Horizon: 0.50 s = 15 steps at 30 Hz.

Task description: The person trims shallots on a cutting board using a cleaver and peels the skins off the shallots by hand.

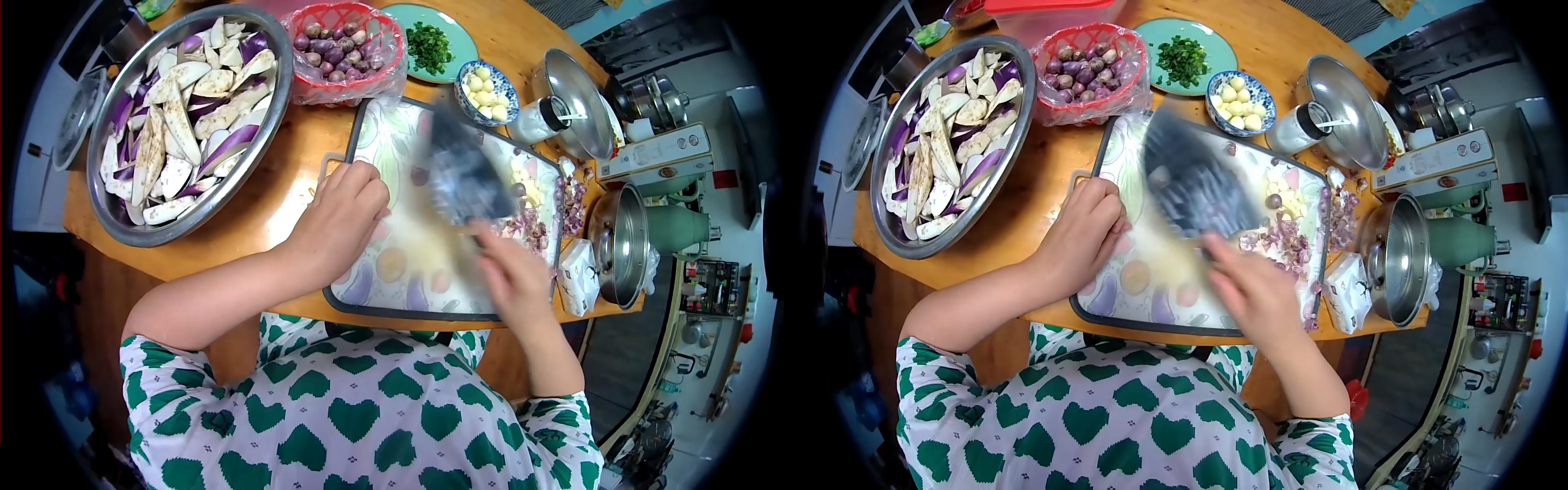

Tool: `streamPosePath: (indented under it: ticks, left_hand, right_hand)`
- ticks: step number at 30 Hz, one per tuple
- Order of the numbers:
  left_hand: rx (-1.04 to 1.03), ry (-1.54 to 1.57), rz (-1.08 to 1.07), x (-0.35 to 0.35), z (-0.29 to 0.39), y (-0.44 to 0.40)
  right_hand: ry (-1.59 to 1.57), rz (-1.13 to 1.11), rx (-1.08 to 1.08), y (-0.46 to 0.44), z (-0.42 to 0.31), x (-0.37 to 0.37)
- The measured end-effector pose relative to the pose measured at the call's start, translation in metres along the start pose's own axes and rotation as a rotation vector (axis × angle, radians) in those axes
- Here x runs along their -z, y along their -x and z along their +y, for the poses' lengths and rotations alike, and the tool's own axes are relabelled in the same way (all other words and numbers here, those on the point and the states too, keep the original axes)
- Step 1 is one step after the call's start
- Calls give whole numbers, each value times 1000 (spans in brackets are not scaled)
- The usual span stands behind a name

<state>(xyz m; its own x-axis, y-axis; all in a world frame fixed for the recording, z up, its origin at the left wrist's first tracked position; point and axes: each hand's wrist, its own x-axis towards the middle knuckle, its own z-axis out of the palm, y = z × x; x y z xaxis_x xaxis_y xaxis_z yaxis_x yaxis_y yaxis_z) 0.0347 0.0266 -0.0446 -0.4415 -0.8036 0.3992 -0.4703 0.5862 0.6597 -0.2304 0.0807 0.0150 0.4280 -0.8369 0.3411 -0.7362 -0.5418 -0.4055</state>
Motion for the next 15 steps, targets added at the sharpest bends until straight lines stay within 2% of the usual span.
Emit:
streamPosePath:
  ticks: [1, 4, 6, 8, 10, 11, 12, 15]
  left_hand:
    - [-2, -4, 0, 0, 0, 0]
    - [-10, -10, -4, 0, 0, 0]
    - [-23, 21, -35, 1, -1, -3]
    - [-33, 39, -40, 2, -1, -3]
    - [-65, 54, -31, 2, 1, -7]
    - [-64, 46, -63, 1, 1, -10]
    - [-65, 37, -92, 1, 0, -14]
    - [-75, 51, -94, -10, -1, -28]
  right_hand:
    - [66, -279, -218, 4, -2, -14]
    - [65, -278, -206, -4, -6, -4]
    - [-176, -187, -303, -4, 0, 0]
    - [-556, -185, -554, 4, 9, 11]
    - [-1043, -50, -670, 3, 13, 27]
    - [-1146, 58, -692, 0, 8, 31]
    - [-1256, 27, -654, -2, 11, 36]
    - [-1303, 45, -670, -1, 12, 35]
